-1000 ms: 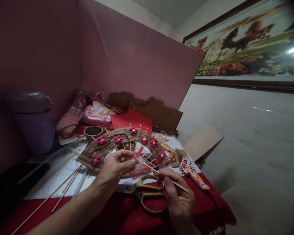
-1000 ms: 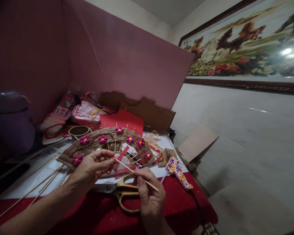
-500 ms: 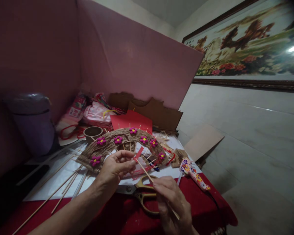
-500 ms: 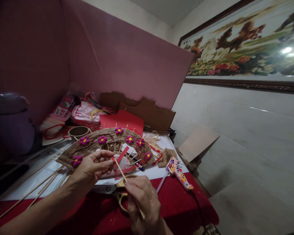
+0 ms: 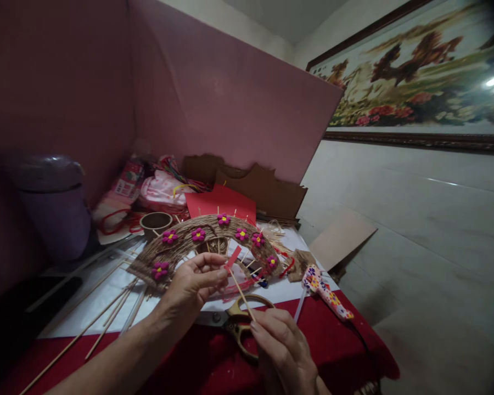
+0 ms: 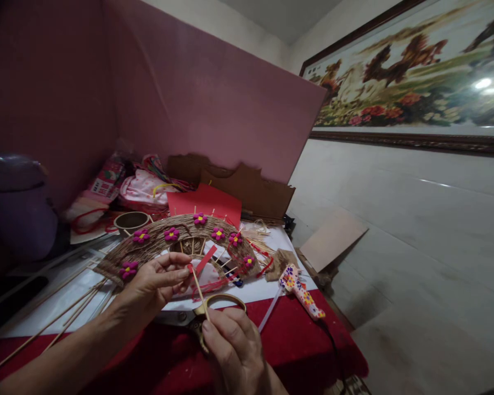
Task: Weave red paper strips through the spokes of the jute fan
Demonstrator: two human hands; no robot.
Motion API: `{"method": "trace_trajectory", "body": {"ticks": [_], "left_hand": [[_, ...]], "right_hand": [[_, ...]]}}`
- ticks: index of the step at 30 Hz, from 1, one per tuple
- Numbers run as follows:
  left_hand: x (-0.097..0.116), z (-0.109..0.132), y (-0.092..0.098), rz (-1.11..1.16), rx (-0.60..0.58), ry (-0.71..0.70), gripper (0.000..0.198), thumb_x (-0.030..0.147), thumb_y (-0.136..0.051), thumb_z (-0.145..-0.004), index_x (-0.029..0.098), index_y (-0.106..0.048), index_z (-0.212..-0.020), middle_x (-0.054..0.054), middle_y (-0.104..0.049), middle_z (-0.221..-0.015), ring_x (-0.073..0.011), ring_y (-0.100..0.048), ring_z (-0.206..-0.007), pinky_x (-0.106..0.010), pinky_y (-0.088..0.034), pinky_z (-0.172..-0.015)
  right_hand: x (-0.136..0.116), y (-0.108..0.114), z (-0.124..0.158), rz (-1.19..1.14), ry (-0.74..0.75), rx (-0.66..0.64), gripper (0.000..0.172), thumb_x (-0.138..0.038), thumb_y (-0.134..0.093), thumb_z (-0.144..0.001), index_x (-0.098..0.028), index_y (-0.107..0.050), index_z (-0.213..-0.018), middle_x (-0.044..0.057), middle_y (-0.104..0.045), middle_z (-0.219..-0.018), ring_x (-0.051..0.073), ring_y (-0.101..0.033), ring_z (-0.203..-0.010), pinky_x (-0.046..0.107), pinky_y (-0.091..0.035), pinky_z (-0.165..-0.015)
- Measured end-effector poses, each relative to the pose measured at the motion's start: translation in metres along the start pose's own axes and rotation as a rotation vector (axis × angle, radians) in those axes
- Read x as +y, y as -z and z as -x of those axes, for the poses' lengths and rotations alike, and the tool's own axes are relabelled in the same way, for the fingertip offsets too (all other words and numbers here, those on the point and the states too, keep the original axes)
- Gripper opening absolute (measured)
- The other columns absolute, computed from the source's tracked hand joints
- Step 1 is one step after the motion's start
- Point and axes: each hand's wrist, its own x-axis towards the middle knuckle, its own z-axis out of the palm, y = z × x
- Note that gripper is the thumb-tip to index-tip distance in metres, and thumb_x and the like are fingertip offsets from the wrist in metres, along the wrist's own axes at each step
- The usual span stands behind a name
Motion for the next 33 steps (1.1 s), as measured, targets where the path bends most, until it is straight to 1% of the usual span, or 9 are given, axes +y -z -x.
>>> {"method": "trace_trajectory", "body": {"ticks": [8,12,14,16,18,21,25,29,33], "left_hand": [[-0.001,0.001,0.002,0.017,-0.018,-0.006,0.030,0.011,-0.080,-0.052,0.012,-0.064,-0.077,-0.003,-0.066,-0.067,-0.0120,-0.061,-0.058,-0.023,-0.047,-0.056],[0.000,0.000,0.001,0.028,0.003,-0.029,0.028,0.010,-0.080,-0.052,0.012,-0.063,-0.075,-0.002,-0.066,-0.064,-0.0117,-0.060,-0.054,-0.022,-0.045,-0.052],[0.000,0.000,0.001,0.028,0.011,-0.046,0.027,0.009,-0.080,-0.052,0.012,-0.064,-0.074,-0.002,-0.065,-0.063,-0.0105,-0.059,-0.053,-0.021,-0.045,-0.051],[0.001,0.000,0.000,0.025,0.011,-0.045,0.027,0.009,-0.080,-0.051,0.012,-0.064,-0.074,-0.002,-0.066,-0.063,-0.0100,-0.059,-0.053,-0.020,-0.046,-0.052],[0.002,0.001,-0.001,0.014,0.018,-0.037,0.028,0.009,-0.081,-0.051,0.012,-0.064,-0.073,-0.003,-0.066,-0.064,-0.0101,-0.059,-0.053,-0.020,-0.047,-0.052],[0.004,0.002,-0.002,-0.023,0.037,-0.021,0.029,0.010,-0.081,-0.050,0.012,-0.064,-0.073,-0.003,-0.066,-0.064,-0.0117,-0.061,-0.054,-0.021,-0.047,-0.051],[0.003,0.000,-0.002,-0.024,0.042,-0.010,0.031,0.011,-0.082,-0.049,0.012,-0.064,-0.074,-0.003,-0.067,-0.064,-0.0118,-0.061,-0.055,-0.021,-0.049,-0.053],[0.002,0.000,0.000,-0.027,0.055,0.007,0.031,0.010,-0.083,-0.048,0.012,-0.065,-0.074,-0.003,-0.068,-0.065,-0.0114,-0.062,-0.057,-0.020,-0.050,-0.055],[0.003,0.001,0.000,-0.035,0.054,0.018,0.032,0.011,-0.083,-0.049,0.012,-0.064,-0.074,-0.004,-0.069,-0.067,-0.0125,-0.063,-0.059,-0.022,-0.051,-0.057]], "right_hand": [[-0.003,0.002,-0.006,0.073,0.025,0.024,0.030,-0.003,-0.048,-0.082,-0.009,-0.057,-0.110,0.015,-0.069,-0.096,0.021,-0.063,-0.095,0.034,-0.056,-0.074],[-0.004,0.012,-0.003,0.029,0.020,-0.019,0.031,-0.005,-0.048,-0.082,-0.008,-0.055,-0.112,0.017,-0.067,-0.099,0.023,-0.062,-0.099,0.036,-0.055,-0.075],[-0.001,0.020,-0.001,0.042,-0.050,0.014,0.034,-0.004,-0.050,-0.080,-0.009,-0.054,-0.114,0.016,-0.065,-0.103,0.024,-0.061,-0.099,0.038,-0.054,-0.076],[0.008,0.028,0.000,0.130,-0.171,0.119,0.036,0.000,-0.052,-0.078,-0.012,-0.056,-0.112,0.013,-0.065,-0.100,0.023,-0.061,-0.096,0.038,-0.052,-0.077],[0.023,0.037,0.003,0.286,-0.319,0.223,0.030,-0.002,-0.052,-0.080,-0.015,-0.060,-0.105,0.010,-0.066,-0.092,0.021,-0.061,-0.089,0.037,-0.050,-0.079],[0.052,0.051,0.012,0.446,-0.621,0.182,0.016,-0.016,-0.050,-0.087,-0.016,-0.062,-0.096,0.009,-0.066,-0.090,0.020,-0.062,-0.085,0.035,-0.049,-0.078],[0.082,0.063,0.034,0.455,-0.745,0.092,0.018,-0.025,-0.049,-0.088,-0.016,-0.064,-0.088,0.009,-0.068,-0.087,0.021,-0.063,-0.080,0.033,-0.050,-0.070],[0.097,0.061,0.052,0.460,-0.688,0.009,0.021,-0.024,-0.045,-0.090,-0.015,-0.064,-0.093,0.011,-0.067,-0.093,0.022,-0.062,-0.089,0.036,-0.050,-0.080],[0.107,0.057,0.057,0.552,-0.562,-0.075,0.022,-0.020,-0.043,-0.090,-0.013,-0.063,-0.096,0.012,-0.066,-0.092,0.023,-0.060,-0.088,0.040,-0.050,-0.081]]}}
